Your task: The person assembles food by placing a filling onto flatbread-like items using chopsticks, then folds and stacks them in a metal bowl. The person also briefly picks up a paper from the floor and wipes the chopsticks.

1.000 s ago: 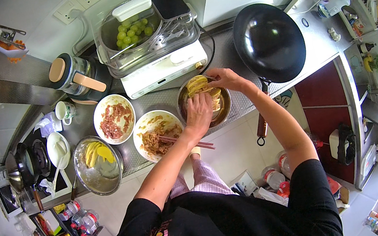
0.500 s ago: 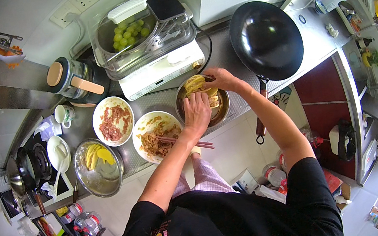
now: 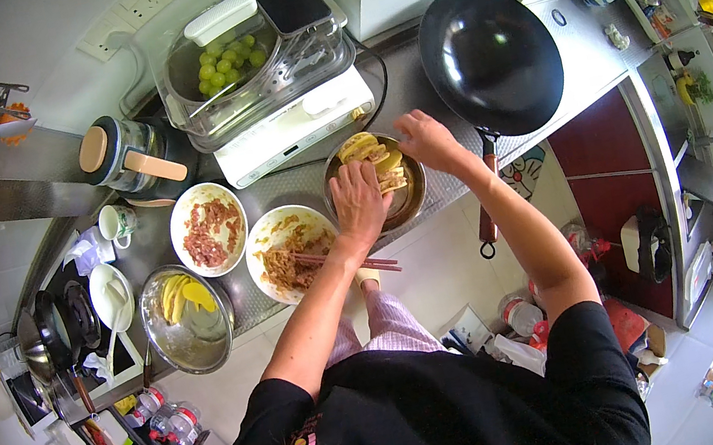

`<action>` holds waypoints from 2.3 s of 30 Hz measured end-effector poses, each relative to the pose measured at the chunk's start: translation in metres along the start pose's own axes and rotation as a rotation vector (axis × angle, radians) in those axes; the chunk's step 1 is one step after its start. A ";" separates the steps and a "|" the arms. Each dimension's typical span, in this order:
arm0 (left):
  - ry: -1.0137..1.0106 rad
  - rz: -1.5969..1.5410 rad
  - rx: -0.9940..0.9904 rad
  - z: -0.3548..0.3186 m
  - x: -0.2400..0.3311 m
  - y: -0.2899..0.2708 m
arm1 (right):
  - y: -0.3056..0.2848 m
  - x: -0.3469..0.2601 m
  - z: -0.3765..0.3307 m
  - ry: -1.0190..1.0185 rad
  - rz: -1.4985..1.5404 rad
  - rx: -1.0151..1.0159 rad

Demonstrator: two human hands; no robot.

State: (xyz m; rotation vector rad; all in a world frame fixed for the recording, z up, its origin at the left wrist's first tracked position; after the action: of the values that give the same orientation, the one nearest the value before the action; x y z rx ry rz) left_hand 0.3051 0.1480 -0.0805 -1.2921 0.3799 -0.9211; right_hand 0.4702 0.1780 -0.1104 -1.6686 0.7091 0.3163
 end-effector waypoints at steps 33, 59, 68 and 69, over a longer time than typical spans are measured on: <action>-0.068 -0.071 -0.124 -0.027 -0.023 0.018 | 0.024 -0.042 -0.026 -0.594 -0.663 0.067; -0.103 0.005 -0.058 -0.028 -0.025 0.016 | 0.026 -0.024 -0.015 -0.219 -0.529 -0.163; -0.175 -0.042 -0.057 -0.037 -0.033 -0.005 | 0.026 -0.025 -0.025 -0.096 -0.550 -0.065; -0.174 -0.040 -0.061 -0.037 -0.033 -0.005 | 0.026 -0.026 -0.025 -0.082 -0.551 -0.049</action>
State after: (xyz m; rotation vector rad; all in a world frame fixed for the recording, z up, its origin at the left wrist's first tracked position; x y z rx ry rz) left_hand 0.2575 0.1489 -0.0937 -1.4284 0.2485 -0.8279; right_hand 0.4305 0.1592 -0.1105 -1.8110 0.1629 0.0077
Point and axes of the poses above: each hand's wrist, its own z-axis towards the middle knuckle, its own y-axis out of the palm, x = y × z, the point moved 8 cm from there along z, towards the middle knuckle, and after that the axes turned 11 degrees about y, right-handed, at the moved point
